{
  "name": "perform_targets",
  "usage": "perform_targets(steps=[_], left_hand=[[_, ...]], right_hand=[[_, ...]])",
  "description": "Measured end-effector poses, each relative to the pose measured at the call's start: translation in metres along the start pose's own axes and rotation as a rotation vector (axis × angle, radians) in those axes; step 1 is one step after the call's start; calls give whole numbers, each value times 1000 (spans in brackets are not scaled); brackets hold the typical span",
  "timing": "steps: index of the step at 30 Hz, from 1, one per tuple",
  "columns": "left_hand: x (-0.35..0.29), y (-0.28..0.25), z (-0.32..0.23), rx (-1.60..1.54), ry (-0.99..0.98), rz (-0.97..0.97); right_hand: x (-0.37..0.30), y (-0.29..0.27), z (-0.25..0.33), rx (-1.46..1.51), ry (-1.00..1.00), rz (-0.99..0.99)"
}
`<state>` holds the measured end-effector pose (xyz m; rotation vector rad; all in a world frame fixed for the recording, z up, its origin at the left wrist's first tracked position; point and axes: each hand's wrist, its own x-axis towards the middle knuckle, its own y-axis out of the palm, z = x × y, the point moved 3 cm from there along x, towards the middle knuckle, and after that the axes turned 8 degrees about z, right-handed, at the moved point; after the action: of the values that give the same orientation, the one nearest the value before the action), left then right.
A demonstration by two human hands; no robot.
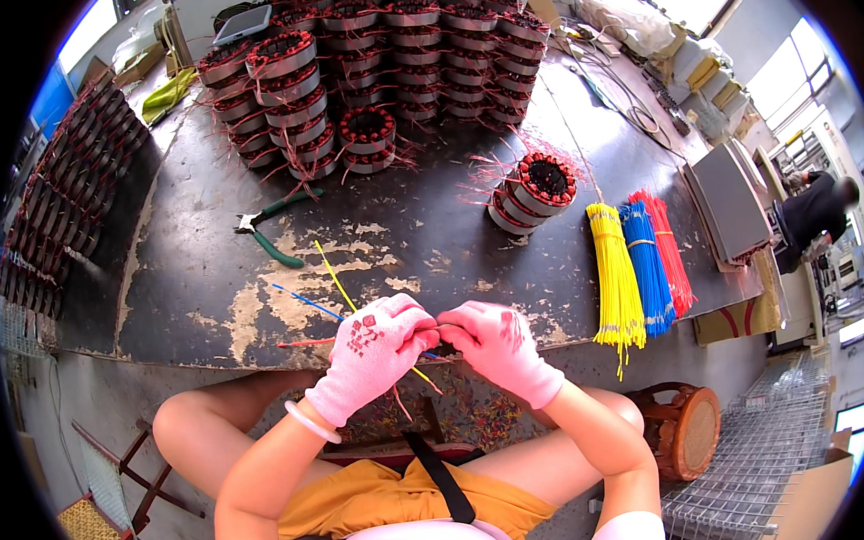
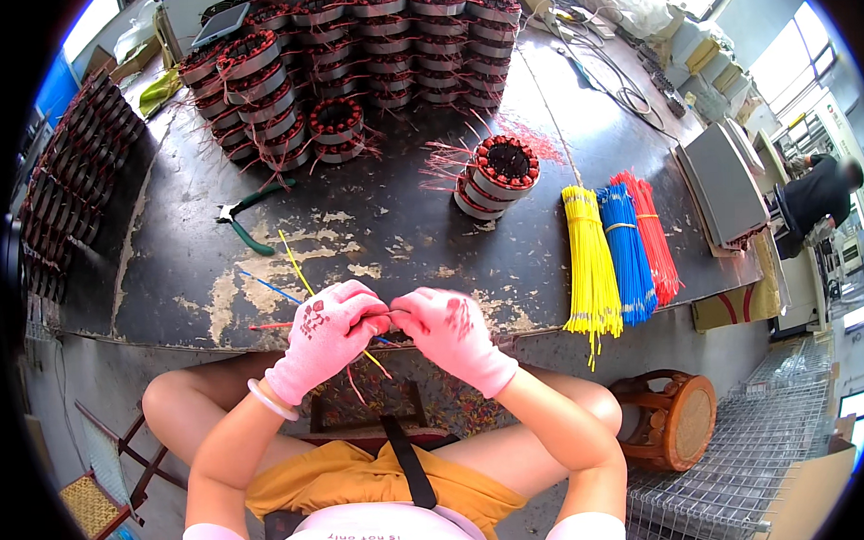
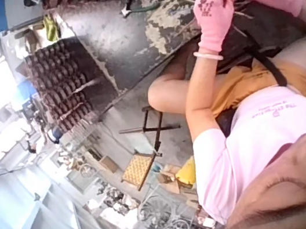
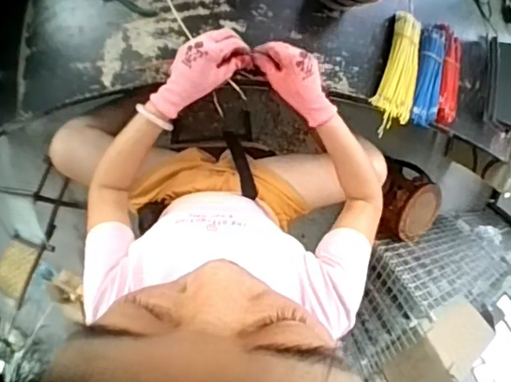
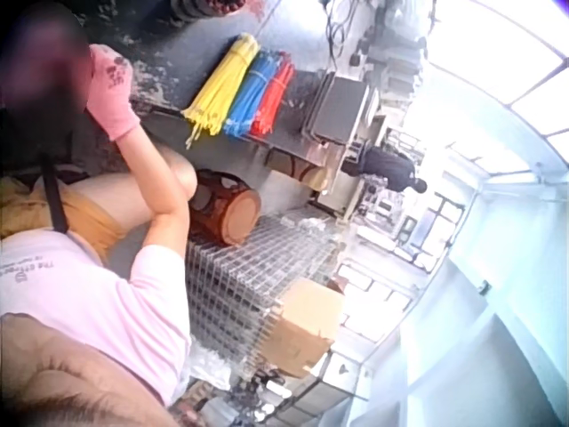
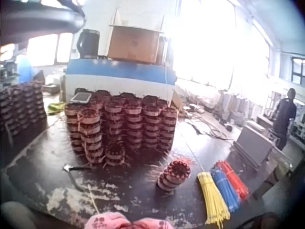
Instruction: The person sits at a workbench and repeatedly ties colored zip ties around cylindrical electrical components, then trims the excess with pliers. They handle stacks of finished units and bundles of zip ties, moving items on the table to access the work area.
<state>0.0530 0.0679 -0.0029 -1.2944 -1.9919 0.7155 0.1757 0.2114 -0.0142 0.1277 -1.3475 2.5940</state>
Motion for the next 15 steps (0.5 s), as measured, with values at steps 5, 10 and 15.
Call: perform_targets(steps=[5,10,15], left_hand=[[-3,0,3,2,18,-6],[-3,-1,3,-16,-14,1],[0,-1,0,16,28,14]], right_hand=[[-2,-2,-6,1005,582,433],[2,-15,12,-280,-144,27],[9,6,-18,535,310,272]])
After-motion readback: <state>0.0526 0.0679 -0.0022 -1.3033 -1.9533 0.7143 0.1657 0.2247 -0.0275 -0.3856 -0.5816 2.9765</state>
